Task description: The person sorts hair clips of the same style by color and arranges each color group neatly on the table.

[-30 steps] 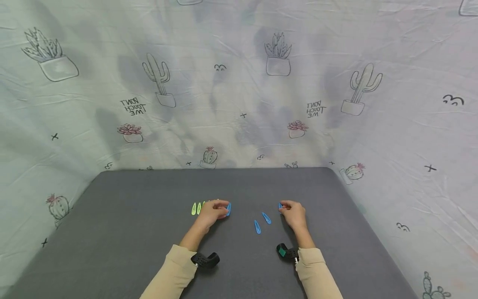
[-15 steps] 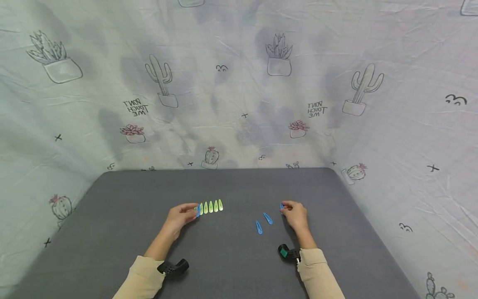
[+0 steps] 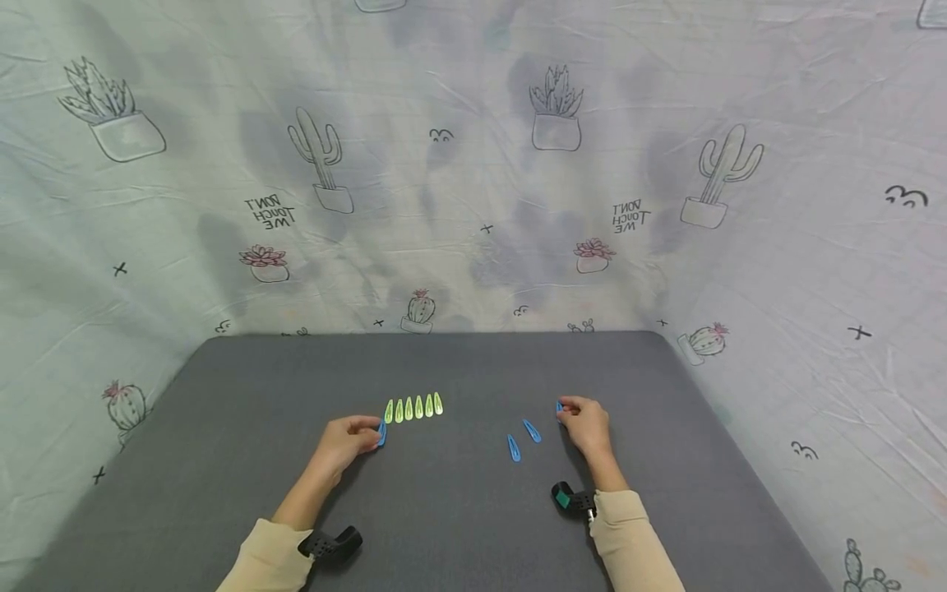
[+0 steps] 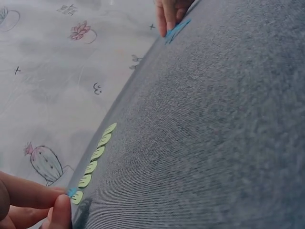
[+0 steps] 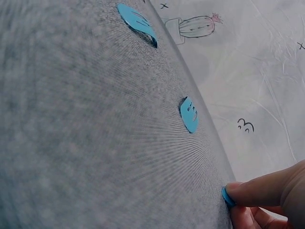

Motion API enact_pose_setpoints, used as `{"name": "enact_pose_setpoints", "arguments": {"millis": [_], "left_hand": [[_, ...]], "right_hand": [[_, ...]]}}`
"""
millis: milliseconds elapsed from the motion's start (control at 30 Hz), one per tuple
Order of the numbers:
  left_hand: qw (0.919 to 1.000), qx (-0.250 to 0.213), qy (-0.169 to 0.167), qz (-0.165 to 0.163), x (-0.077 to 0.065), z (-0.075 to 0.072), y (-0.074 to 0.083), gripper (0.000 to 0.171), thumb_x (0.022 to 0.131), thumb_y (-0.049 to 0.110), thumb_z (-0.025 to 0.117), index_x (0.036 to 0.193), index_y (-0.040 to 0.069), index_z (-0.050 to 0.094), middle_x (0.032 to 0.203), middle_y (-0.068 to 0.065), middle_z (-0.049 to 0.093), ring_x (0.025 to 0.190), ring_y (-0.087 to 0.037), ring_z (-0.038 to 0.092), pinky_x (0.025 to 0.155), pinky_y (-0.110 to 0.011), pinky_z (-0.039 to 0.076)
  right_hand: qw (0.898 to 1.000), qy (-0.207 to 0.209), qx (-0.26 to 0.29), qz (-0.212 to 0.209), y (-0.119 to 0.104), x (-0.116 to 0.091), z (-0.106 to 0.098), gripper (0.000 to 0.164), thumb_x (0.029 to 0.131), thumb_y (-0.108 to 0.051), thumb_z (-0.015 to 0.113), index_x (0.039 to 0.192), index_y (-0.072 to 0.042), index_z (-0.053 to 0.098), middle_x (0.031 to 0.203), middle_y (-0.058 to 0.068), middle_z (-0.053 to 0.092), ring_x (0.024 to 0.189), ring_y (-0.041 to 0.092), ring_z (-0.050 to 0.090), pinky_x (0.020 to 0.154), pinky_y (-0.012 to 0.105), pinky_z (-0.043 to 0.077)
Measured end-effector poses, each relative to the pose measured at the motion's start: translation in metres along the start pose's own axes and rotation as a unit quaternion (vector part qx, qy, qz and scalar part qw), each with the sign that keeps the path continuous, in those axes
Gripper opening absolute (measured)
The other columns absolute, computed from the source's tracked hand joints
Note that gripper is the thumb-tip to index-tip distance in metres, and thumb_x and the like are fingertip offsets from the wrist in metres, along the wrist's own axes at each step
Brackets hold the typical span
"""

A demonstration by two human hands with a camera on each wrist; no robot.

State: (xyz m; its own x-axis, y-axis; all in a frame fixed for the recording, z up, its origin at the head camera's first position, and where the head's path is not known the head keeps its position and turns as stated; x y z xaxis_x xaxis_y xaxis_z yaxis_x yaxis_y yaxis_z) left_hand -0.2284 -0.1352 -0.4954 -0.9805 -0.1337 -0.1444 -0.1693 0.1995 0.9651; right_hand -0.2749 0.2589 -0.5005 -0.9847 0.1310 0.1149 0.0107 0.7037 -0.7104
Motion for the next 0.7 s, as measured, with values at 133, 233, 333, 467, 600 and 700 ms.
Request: {"name": "enact_pose_setpoints", "arguments": {"millis": [133,233,333,467,600,700], "left_hand": [[0.9989,0.046,-0.004,0.011,-0.002,0.001,0.001,0.027,0.08,-0.007,0.063,0.106,-0.012,0.066,0.075,-0.008,0.066,0.064,-0.009,0.059,0.061,-0.025,0.051],[0.9922,0.119,0.007,0.037,-0.004,0.002,0.003,0.026,0.078,-0.005,0.064,0.103,-0.009,0.068,0.071,-0.006,0.066,0.061,-0.009,0.058,0.059,-0.025,0.049],[0.979,0.19,0.025,0.069,-0.007,0.004,0.006,0.025,0.077,-0.003,0.064,0.101,-0.005,0.07,0.07,-0.004,0.065,0.06,-0.01,0.055,0.057,-0.026,0.045],[0.9649,0.236,0.042,0.106,-0.011,0.006,0.009,0.022,0.077,-0.002,0.066,0.098,-0.005,0.071,0.07,-0.004,0.064,0.061,-0.013,0.054,0.057,-0.028,0.044],[0.9565,0.26,0.051,0.122,-0.01,0.003,0.008,0.019,0.076,0.002,0.071,0.095,-0.003,0.072,0.069,-0.003,0.065,0.064,-0.014,0.056,0.062,-0.032,0.046],[0.9523,0.271,0.048,0.132,-0.007,-0.002,0.003,0.019,0.076,0.004,0.074,0.094,0.0,0.073,0.068,-0.002,0.064,0.064,-0.013,0.055,0.063,-0.034,0.047]], "right_hand": [[1.0,0.007,-0.006,-0.005,0.0,0.001,0.0,0.027,0.085,-0.008,0.067,0.11,0.003,0.069,0.092,0.016,0.069,0.084,0.029,0.064,0.076,0.041,0.048],[1.0,0.01,-0.009,-0.006,-0.001,0.002,0.0,0.027,0.084,-0.008,0.068,0.108,0.003,0.069,0.09,0.015,0.069,0.081,0.027,0.063,0.074,0.039,0.048],[1.0,0.008,-0.007,-0.004,-0.002,0.002,-0.001,0.027,0.084,-0.008,0.067,0.109,0.003,0.069,0.09,0.015,0.069,0.082,0.026,0.063,0.074,0.039,0.048],[1.0,0.006,-0.004,0.0,-0.003,0.001,-0.001,0.027,0.085,-0.008,0.067,0.11,0.002,0.069,0.091,0.014,0.069,0.083,0.025,0.063,0.073,0.037,0.047],[1.0,0.007,-0.003,0.0,-0.003,0.001,-0.001,0.027,0.084,-0.008,0.067,0.109,0.003,0.069,0.09,0.015,0.069,0.082,0.025,0.063,0.072,0.035,0.047],[1.0,0.008,-0.005,0.001,-0.003,0.001,-0.001,0.027,0.084,-0.008,0.067,0.109,0.002,0.069,0.091,0.014,0.069,0.082,0.026,0.063,0.073,0.037,0.047]]}}
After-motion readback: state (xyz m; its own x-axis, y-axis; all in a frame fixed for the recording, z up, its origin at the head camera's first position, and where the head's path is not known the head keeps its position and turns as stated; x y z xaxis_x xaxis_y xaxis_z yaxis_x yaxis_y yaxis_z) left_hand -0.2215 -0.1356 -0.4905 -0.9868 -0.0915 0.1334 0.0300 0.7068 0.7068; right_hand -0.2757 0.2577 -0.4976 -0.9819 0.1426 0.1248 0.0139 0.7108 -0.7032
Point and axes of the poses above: each hand's wrist, its own x-axis towards the middle knuckle, its own z-axis out of the palm, y = z × x, the point moved 1 cm from there along x, towards the middle knuckle
